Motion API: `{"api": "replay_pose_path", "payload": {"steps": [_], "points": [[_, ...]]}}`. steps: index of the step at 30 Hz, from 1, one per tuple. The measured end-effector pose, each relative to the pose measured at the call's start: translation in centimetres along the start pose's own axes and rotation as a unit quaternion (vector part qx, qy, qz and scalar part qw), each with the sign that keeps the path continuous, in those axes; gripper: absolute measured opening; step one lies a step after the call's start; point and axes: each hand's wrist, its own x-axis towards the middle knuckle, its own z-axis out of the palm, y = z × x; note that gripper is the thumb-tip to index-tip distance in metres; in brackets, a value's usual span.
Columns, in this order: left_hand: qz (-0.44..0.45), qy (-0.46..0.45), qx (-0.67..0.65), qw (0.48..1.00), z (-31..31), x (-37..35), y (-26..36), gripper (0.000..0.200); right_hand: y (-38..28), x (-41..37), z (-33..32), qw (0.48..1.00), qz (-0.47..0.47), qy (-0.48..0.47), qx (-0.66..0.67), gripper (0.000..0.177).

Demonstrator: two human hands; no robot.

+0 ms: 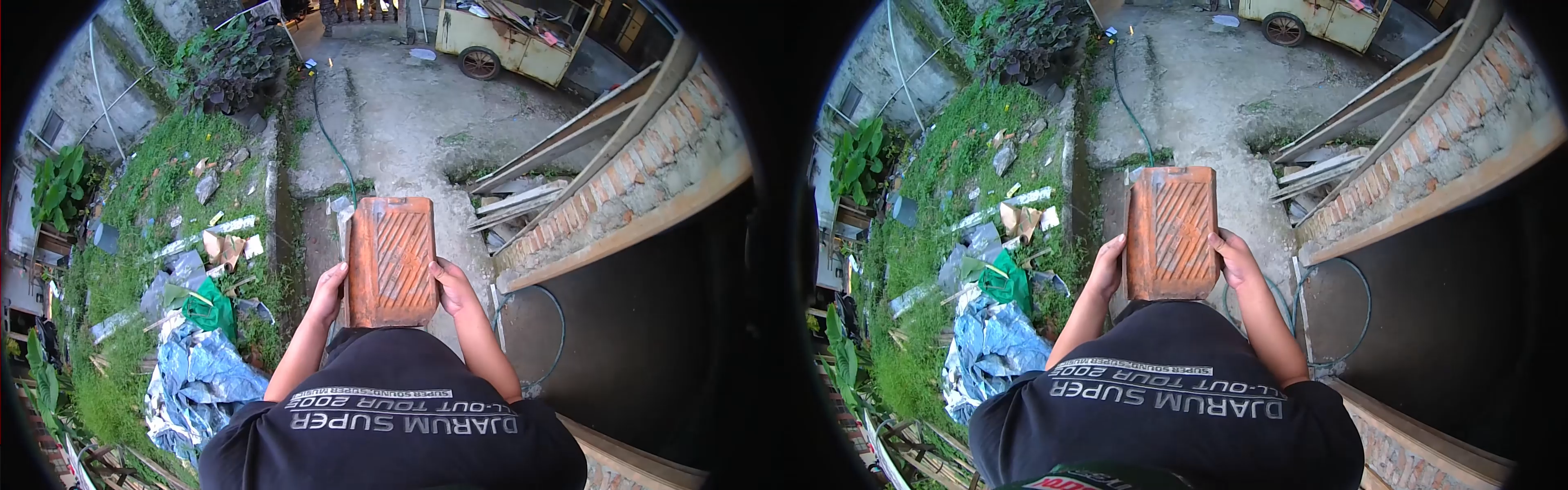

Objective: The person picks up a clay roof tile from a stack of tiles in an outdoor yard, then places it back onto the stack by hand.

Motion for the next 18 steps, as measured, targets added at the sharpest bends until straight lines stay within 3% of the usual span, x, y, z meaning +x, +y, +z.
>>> {"api": "replay_pose_path", "payload": {"steps": [11,18], "points": [[-0.033,-0.028,0.048,0.998,-2.4,17.4,7.5,0.044,-5.9,15.0,1.2,0.999,-0.031,0.037,0.009,0.063],[-0.012,-0.055,0.083,0.995,-4.7,24.4,12.0,0.046,-6.5,21.7,2.7,0.997,-0.044,0.056,0.022,0.061]]}}
